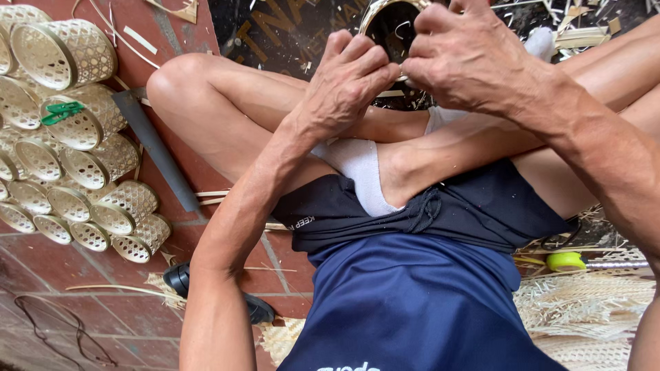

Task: The person sits on the floor assembling a woven bamboo basket/lampshade. They bend and fit thin bamboo strips, press a woven cylinder into shape, attach a rim strip around the edge, trim strip ends with pliers, and fit a woven circular base into the bottom of the basket.

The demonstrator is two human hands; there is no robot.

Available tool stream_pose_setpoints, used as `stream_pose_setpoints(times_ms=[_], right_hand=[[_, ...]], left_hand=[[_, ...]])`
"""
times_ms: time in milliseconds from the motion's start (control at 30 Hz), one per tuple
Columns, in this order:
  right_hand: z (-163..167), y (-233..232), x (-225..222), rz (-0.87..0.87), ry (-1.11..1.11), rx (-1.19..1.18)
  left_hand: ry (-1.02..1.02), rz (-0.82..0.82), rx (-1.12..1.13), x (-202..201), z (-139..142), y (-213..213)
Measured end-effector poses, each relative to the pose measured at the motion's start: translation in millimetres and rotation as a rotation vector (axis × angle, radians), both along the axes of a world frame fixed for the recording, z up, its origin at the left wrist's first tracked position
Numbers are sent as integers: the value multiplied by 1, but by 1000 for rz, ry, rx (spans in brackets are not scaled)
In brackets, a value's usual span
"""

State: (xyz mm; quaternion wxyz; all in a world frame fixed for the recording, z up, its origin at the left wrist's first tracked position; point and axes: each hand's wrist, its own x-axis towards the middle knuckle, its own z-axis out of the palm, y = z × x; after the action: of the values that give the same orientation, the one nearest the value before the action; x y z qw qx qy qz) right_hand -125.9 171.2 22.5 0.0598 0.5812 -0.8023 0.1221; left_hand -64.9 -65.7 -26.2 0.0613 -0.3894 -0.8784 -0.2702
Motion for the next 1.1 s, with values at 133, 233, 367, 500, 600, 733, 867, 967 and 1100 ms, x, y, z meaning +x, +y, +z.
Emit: stream_pose_setpoints(times_ms=[133,233,367,500,600,733,867,967,1100], right_hand=[[-20,3,-3,-16,-130,37],[-36,6,2,-36,-201,35],[-31,6,9,-55,-394,76],[9,4,32,7,-269,-61],[44,4,67,8,-431,9],[64,-5,84,65,-470,-44],[73,14,75,142,-617,-275],[71,30,85,-60,-666,-182],[74,29,96,25,-609,-188]], left_hand=[[13,18,-27,-1,-8,-6],[31,7,-38,1,-18,-11],[20,-31,-40,4,-9,-9],[49,-85,-50,29,43,-5],[-64,-122,-115,75,83,-13],[-50,-125,-174,115,87,-19],[-13,-161,-188,129,84,-17],[12,-94,-114,136,84,-14],[17,-59,-114,142,77,-17]])
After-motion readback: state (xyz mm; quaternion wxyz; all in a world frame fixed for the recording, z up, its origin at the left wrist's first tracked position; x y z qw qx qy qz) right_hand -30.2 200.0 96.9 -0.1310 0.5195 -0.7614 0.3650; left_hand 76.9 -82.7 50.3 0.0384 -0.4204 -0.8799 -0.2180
